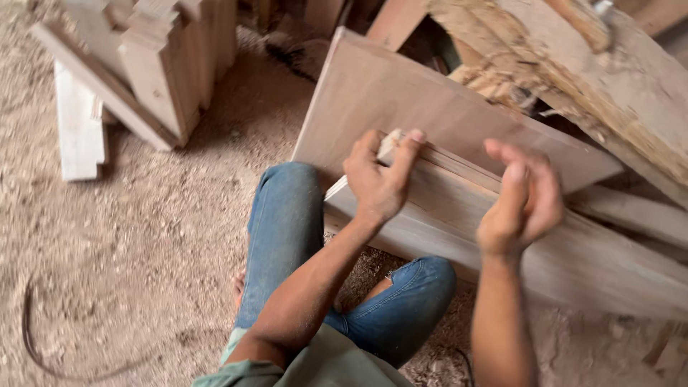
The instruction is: The person retrieves a glue tube and applies glue to the edges of a wooden panel, then attaches smaller wooden strips to form a frame. The person then picks up a power tool and positions it over the assembled wood.
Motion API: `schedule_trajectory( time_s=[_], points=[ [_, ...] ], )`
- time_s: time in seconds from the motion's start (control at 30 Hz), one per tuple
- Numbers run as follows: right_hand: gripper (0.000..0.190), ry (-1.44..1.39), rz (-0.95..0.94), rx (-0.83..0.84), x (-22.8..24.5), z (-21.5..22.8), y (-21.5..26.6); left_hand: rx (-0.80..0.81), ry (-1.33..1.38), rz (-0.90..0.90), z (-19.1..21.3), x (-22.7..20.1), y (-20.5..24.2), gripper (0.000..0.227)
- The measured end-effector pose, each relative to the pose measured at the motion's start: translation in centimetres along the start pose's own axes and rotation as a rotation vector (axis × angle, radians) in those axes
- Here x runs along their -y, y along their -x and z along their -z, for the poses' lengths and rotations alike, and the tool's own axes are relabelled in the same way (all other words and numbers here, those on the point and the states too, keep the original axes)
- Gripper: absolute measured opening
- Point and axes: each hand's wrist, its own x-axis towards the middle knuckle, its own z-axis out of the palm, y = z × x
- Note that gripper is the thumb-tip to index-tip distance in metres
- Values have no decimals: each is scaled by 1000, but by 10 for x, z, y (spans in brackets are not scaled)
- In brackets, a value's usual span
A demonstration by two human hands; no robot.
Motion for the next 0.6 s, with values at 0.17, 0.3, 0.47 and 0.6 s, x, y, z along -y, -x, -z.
schedule_trajectory(
  time_s=[0.17,0.3,0.47,0.6],
  points=[
    [21,346,216,-254,-19,7,95,85,227,15,-8,9,-12,41],
    [21,621,-105,-20,-54,7,188,131,266,66,-14,14,-27,32],
    [25,940,-312,119,-50,20,290,147,326,37,-23,23,-45,33],
    [19,957,-398,73,-59,21,310,113,183,132,-29,28,-54,39]
  ],
)
